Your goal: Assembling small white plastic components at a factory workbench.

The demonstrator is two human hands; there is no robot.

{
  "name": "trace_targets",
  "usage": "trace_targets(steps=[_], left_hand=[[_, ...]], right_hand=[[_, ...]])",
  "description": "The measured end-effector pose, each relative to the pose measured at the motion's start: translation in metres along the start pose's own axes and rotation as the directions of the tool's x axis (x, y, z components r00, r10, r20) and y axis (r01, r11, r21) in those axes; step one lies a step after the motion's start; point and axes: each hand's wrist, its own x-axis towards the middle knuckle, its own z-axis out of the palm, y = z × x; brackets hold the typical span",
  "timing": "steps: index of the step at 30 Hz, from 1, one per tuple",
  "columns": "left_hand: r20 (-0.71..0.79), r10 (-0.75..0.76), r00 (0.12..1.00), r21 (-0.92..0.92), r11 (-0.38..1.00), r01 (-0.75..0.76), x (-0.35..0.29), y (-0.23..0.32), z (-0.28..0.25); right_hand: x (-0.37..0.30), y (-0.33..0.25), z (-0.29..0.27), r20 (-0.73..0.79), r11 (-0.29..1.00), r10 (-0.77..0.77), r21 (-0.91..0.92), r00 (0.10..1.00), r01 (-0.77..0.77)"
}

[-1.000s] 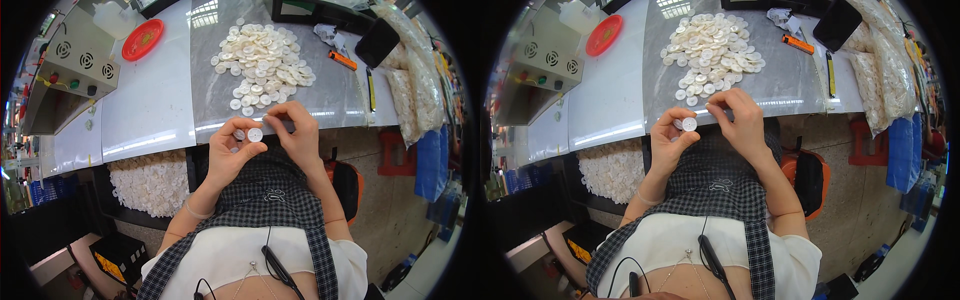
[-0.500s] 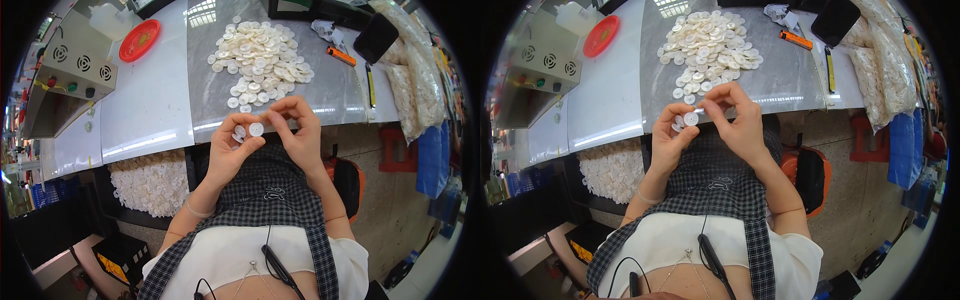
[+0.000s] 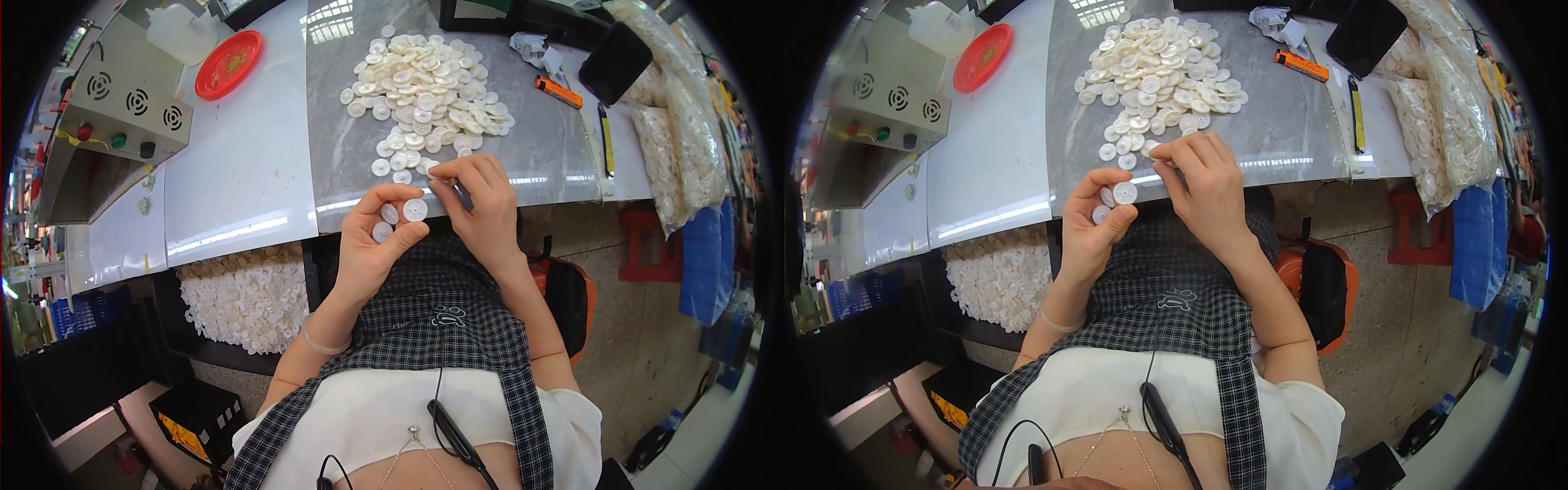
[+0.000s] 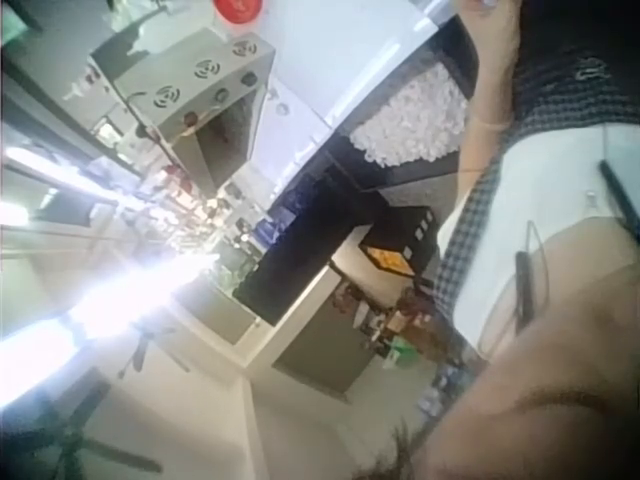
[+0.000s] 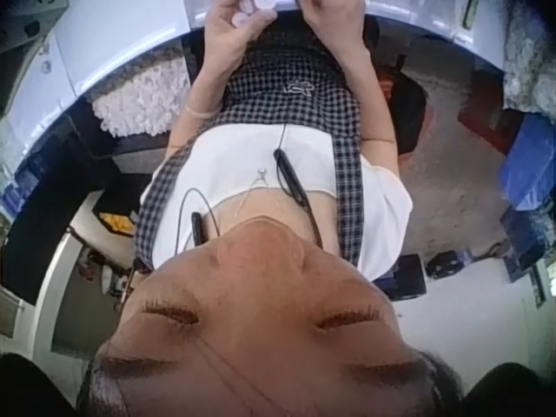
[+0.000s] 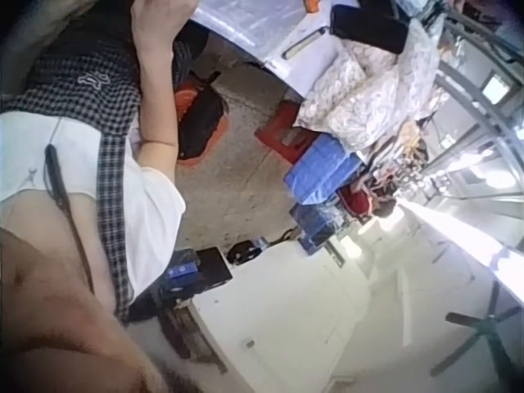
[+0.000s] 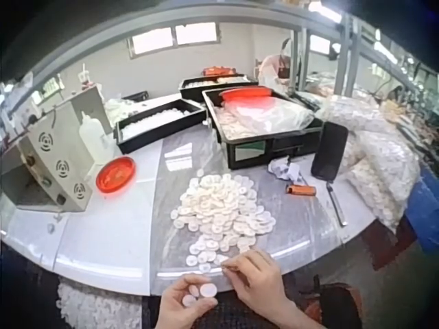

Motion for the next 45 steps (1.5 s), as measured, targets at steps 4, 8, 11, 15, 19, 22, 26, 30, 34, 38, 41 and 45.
trace_targets(steps=[4, 8, 11, 15, 19, 22, 26, 30, 34, 38, 41, 45], left_hand=[[-0.036, -0.034, 0.999, -0.058, 0.998, 0.032, -0.001, 0.005, 0.004], [-0.042, 0.000, 0.999, -0.031, 1.000, -0.001, 0.000, 0.005, 0.004], [-0.039, -0.047, 0.998, -0.106, 0.993, 0.043, 0.001, 0.007, 0.006], [-0.018, -0.093, 0.996, -0.331, 0.940, 0.081, 0.003, 0.014, 0.007], [0.002, -0.063, 0.998, -0.096, 0.993, 0.063, 0.003, 0.010, 0.006], [0.003, 0.023, 1.000, 0.169, 0.985, -0.023, 0.003, 0.007, 0.013], [0.072, 0.053, 0.996, 0.207, 0.976, -0.067, 0.005, 0.005, 0.009], [0.013, 0.119, 0.993, 0.209, 0.971, -0.119, 0.004, 0.006, 0.004], [0.045, 0.189, 0.981, 0.249, 0.949, -0.195, 0.004, 0.010, 0.003], [0.041, 0.208, 0.977, 0.249, 0.945, -0.211, 0.005, 0.009, 0.004], [0.053, 0.179, 0.982, 0.233, 0.954, -0.187, 0.002, 0.008, 0.004], [-0.008, -0.028, 1.000, -0.115, 0.993, 0.027, 0.001, 0.011, 0.005]], right_hand=[[0.002, -0.003, -0.004, -0.109, 0.999, 0.033, -0.005, 0.994, -0.034], [-0.003, 0.004, -0.005, -0.039, 0.998, 0.037, -0.049, 0.999, -0.039], [-0.005, 0.002, -0.005, -0.037, 0.994, 0.105, 0.039, 0.994, -0.103], [-0.003, -0.008, -0.012, -0.024, 0.965, 0.228, 0.134, 0.973, -0.223], [-0.007, -0.015, -0.014, -0.086, 0.957, 0.136, 0.268, 0.987, -0.109], [-0.008, -0.022, -0.015, -0.107, 0.951, -0.088, 0.286, 0.990, 0.115], [-0.010, -0.025, -0.013, -0.122, 0.932, -0.232, 0.255, 0.965, 0.256], [-0.001, -0.028, -0.013, -0.108, 0.955, 0.033, 0.297, 0.994, 0.000], [0.001, -0.009, -0.005, -0.030, 0.993, 0.037, 0.117, 0.999, -0.033], [0.000, -0.002, 0.002, -0.026, 0.999, 0.022, 0.035, 0.999, -0.021], [0.000, -0.002, 0.002, -0.030, 0.999, 0.027, 0.030, 0.999, -0.026], [-0.002, -0.006, -0.003, -0.003, 0.951, 0.219, 0.225, 0.976, -0.213]])
